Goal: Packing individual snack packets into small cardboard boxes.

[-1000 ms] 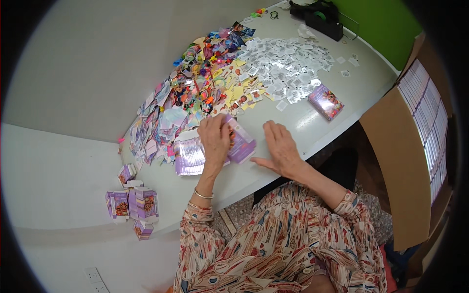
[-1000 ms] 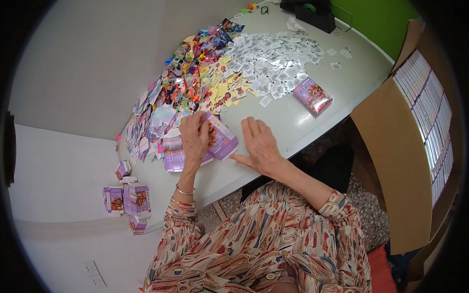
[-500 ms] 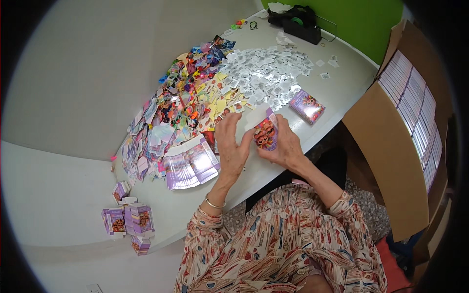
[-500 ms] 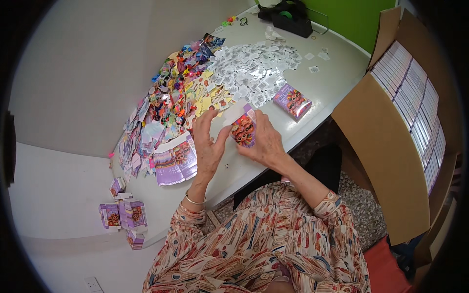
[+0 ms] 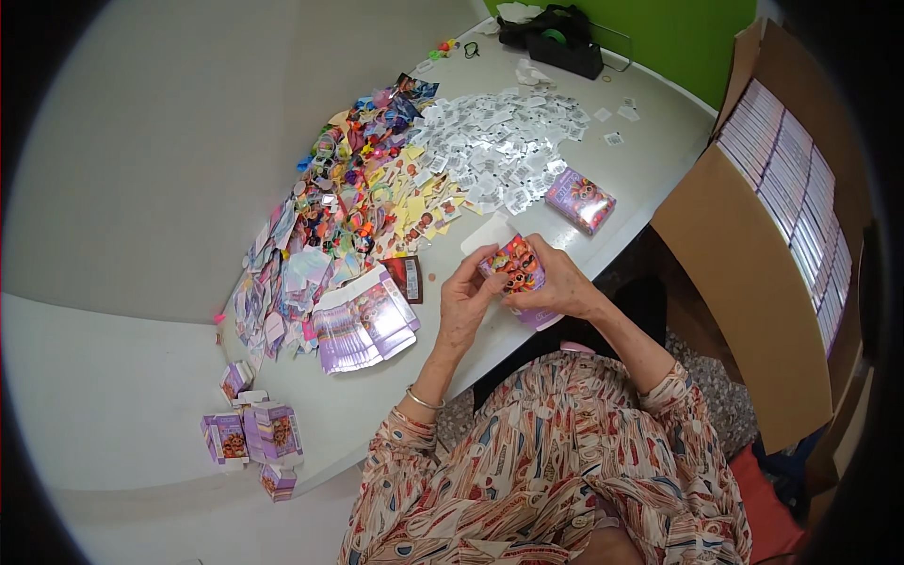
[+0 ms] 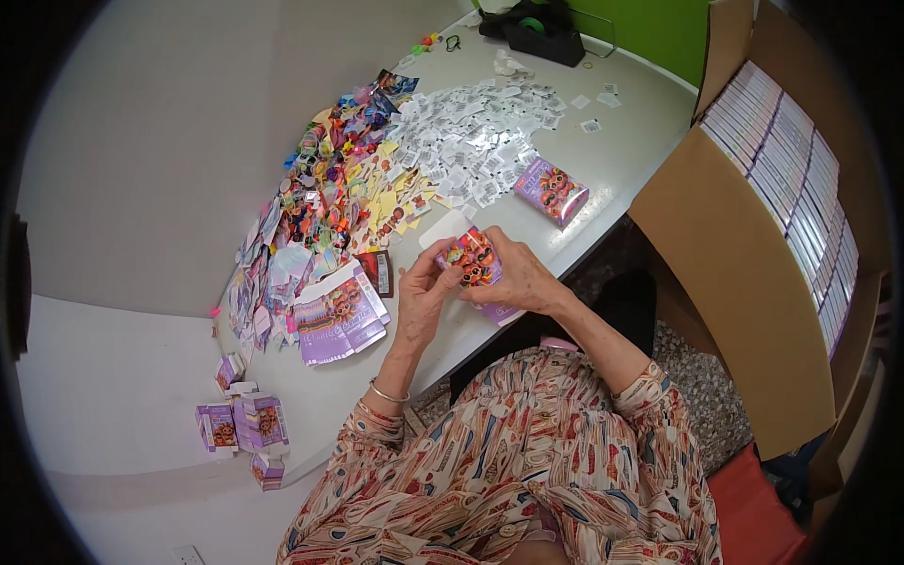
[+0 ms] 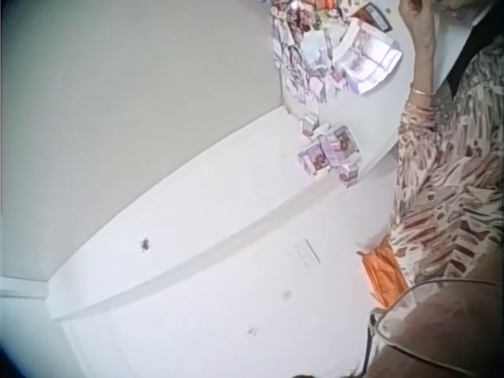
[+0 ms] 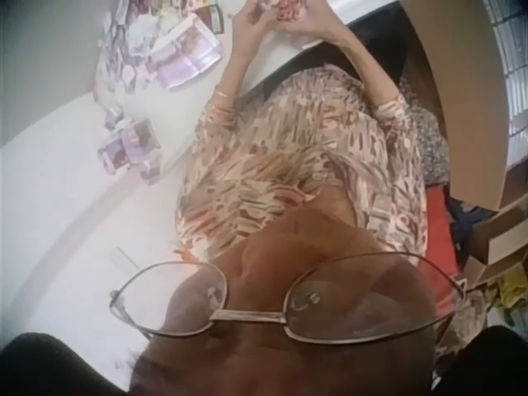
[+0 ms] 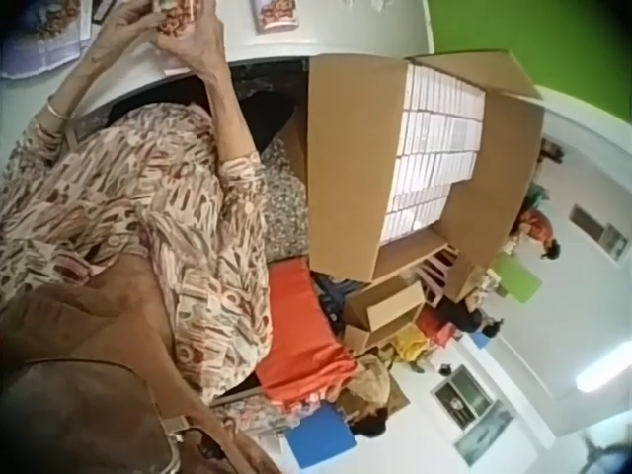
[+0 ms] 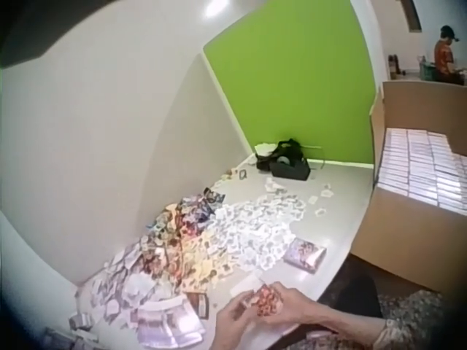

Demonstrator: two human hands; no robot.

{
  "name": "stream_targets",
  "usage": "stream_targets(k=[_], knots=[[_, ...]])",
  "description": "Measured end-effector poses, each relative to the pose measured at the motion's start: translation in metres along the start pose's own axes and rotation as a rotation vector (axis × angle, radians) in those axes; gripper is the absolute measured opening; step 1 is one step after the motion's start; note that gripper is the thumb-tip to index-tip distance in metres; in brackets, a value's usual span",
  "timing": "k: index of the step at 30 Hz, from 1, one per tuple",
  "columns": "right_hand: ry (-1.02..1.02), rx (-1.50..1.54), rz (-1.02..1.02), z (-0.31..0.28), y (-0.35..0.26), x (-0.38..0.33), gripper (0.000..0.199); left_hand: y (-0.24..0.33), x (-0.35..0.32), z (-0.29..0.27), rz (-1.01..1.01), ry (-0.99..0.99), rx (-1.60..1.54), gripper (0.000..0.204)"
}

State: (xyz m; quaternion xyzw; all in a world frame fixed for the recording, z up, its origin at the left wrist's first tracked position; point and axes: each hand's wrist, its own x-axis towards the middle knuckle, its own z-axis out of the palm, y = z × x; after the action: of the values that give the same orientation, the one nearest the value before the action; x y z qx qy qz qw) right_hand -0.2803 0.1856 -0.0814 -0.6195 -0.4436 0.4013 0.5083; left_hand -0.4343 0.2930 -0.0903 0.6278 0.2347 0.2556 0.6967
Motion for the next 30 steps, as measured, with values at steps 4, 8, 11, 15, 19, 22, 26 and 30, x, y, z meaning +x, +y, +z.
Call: stream_targets(k=[4,8,11,15,19,22,26,30], knots=[[0.041,0.016,-0.092,0.0,0.023,-0.003,0.068,0.009,-0.001,0.005,-0.106,-0.039,-0.038,0.04],[-0.006,0.155,-0.083,0.001,0.03,-0.006,0.058,-0.006,0.001,-0.004,-0.101,-0.051,-0.009,0.041],[-0.106,0.289,-0.026,-0.004,0.026,-0.008,0.05,-0.006,0.003,-0.017,-0.155,-0.173,-0.014,0.045],[-0.198,0.343,0.052,-0.013,0.029,-0.012,0.047,0.014,0.017,-0.014,-0.159,-0.421,0.013,0.071],[-0.241,0.287,0.023,-0.018,0.029,-0.011,0.047,0.032,0.025,-0.016,-0.248,-0.597,0.174,0.089],[-0.27,0.273,0.021,-0.02,0.03,-0.011,0.047,0.022,0.018,-0.018,-0.231,-0.544,0.156,0.085],[-0.268,0.285,0.02,-0.019,0.033,-0.012,0.047,0.005,0.01,-0.017,-0.168,-0.55,0.154,0.077],[-0.267,0.257,-0.004,-0.019,0.03,-0.012,0.046,0.022,0.005,-0.01,-0.121,-0.534,0.455,0.071]])
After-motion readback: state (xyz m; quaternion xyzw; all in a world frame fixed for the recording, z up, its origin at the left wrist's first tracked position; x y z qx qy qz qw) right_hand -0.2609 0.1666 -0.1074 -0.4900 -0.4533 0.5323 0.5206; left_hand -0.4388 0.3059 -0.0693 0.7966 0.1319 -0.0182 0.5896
